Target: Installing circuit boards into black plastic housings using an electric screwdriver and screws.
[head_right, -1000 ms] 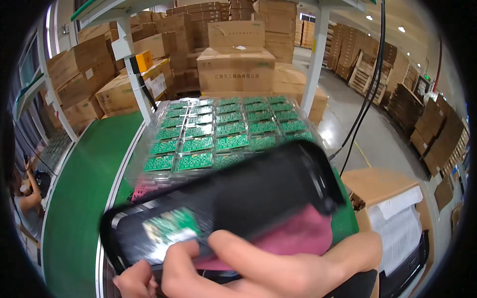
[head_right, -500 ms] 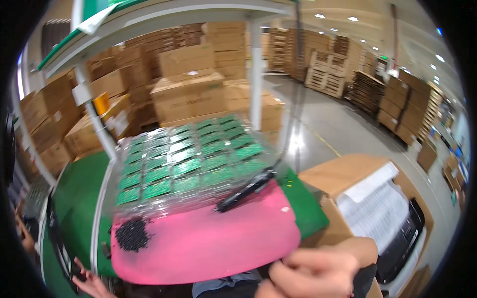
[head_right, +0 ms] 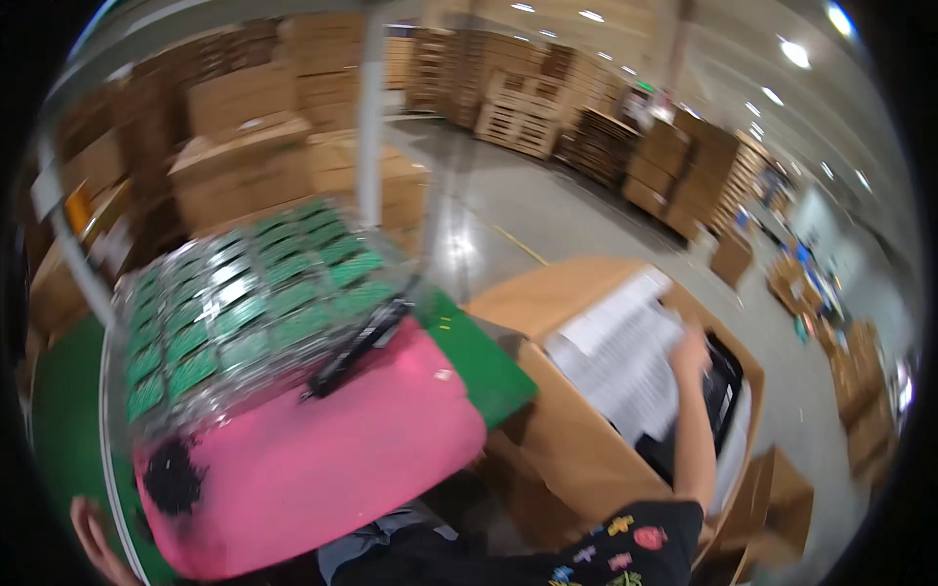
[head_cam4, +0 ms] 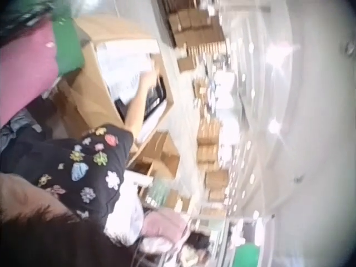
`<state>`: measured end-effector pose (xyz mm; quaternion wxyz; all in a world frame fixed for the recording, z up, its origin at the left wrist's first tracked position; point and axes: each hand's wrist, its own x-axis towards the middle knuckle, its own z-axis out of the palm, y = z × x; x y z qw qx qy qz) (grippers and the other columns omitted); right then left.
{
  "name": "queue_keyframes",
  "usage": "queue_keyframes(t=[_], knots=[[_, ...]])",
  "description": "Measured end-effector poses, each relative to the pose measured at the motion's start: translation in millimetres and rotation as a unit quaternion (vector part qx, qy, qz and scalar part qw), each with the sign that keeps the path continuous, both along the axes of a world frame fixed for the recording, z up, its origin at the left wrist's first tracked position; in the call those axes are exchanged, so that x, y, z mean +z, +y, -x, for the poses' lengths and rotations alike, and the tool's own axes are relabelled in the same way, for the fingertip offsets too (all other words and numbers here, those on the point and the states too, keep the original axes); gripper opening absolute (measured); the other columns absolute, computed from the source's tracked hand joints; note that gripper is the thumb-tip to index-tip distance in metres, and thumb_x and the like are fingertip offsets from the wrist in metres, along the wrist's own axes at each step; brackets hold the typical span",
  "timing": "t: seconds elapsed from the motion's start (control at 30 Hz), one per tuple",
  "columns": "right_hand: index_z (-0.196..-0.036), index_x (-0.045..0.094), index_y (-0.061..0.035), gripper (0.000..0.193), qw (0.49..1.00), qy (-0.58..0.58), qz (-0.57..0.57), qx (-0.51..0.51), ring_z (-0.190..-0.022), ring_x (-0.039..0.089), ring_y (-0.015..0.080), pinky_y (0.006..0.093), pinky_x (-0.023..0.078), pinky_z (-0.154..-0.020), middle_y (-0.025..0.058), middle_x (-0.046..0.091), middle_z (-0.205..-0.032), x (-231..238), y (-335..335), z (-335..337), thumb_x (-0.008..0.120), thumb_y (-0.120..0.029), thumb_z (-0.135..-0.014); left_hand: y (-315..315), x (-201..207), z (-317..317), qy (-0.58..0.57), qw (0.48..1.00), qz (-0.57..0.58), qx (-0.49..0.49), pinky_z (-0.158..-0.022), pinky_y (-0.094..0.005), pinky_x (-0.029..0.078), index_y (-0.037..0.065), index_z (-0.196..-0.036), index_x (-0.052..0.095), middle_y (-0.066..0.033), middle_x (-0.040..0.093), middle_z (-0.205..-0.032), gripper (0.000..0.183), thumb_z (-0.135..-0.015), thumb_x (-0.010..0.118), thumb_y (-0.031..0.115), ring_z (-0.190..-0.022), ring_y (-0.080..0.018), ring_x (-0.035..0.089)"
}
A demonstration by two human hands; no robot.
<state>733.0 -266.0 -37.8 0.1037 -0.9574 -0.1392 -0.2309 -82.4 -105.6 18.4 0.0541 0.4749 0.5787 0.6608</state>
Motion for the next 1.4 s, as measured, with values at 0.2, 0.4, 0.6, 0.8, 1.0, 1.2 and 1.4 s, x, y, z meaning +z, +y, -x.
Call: queue_keyframes(t=[0.2,0.4,0.6,0.8,1.0,1.2,1.4], knots=[[-0.127,0.045,-0.0004,0.047,0.978,0.127,0.025,-0.164,-0.111,0.063,0.0379,0.0494,0.049,-0.094,0.023,0.065,-0.117,-88,-76,-40,0.054,-0.022,-0.086,-1,87,-81,0.422,0.815,-0.3,-0.259,-0.063,-0.0364,0.046,0.005,-0.085,0.057,-0.0122,0.068,-0.081,0.02,-0.09,0.053,0.023,-0.071,-0.0283,0.064],[-0.119,0.061,-0.0084,0.035,0.971,0.167,0.05,-0.165,-0.115,0.061,0.0356,0.0481,0.05,-0.094,0.0169,0.062,-0.127,-63,-58,-6,0.05,-0.021,-0.089,-23,143,-135,0.486,0.796,-0.261,-0.249,-0.062,-0.0314,0.051,0.004,-0.083,0.062,-0.009,0.068,-0.088,0.023,-0.08,0.062,0.027,-0.078,-0.022,0.065],[-0.101,0.06,0.0034,0.029,0.996,0.021,-0.051,-0.072,-0.096,0.064,0.0454,0.0535,0.051,-0.085,0.0295,0.066,-0.102,-62,-93,-80,0.053,-0.02,-0.086,-33,149,-122,0.489,0.788,-0.281,-0.247,-0.061,-0.0309,0.055,0.002,-0.087,0.066,-0.01,0.068,-0.087,0.02,-0.075,0.063,0.018,-0.074,-0.0233,0.066],[-0.086,0.047,0.0006,0.023,0.908,-0.172,-0.235,0.301,-0.06,0.039,0.0171,0.0333,0.037,-0.056,0.0082,0.04,-0.067,11,-34,-24,0.057,-0.016,-0.098,-41,119,-95,0.459,0.802,-0.333,-0.184,-0.055,-0.031,0.055,0.002,-0.083,0.066,-0.0115,0.067,-0.076,0.01,-0.079,0.057,0.004,-0.06,-0.0246,0.065],[-0.096,0.054,-0.0008,0.012,0.808,-0.19,-0.137,0.541,-0.067,0.053,0.0244,0.0313,0.043,-0.059,0.0126,0.053,-0.078,84,48,176,0.061,0.001,-0.087,-20,86,-95,0.487,0.721,-0.463,-0.167,-0.049,-0.0287,0.047,0.004,-0.073,0.058,-0.007,0.062,-0.068,0.011,-0.082,0.056,0.01,-0.058,-0.02,0.061],[-0.082,0.059,-0.0093,0.027,0.558,-0.198,0.12,0.797,-0.062,0.056,0.0181,0.0316,0.041,-0.05,0.0023,0.057,-0.076,62,124,299,0.079,-0.018,-0.066,18,96,-120,0.463,0.751,-0.389,-0.266,-0.048,-0.0268,0.043,0.01,-0.077,0.059,-0.0028,0.06,-0.065,0.006,-0.075,0.061,0.016,-0.058,-0.0171,0.057],[-0.086,0.06,-0.013,0.014,0.443,-0.172,0.203,0.856,-0.067,0.054,0.0109,0.0254,0.042,-0.05,-0.0037,0.053,-0.077,33,158,359,0.067,-0.02,-0.075,-35,122,-124,0.446,0.853,-0.242,-0.12,-0.052,-0.0264,0.046,0.011,-0.073,0.059,-0.002,0.062,-0.072,0.015,-0.06,0.063,0.016,-0.064,-0.0163,0.058]])
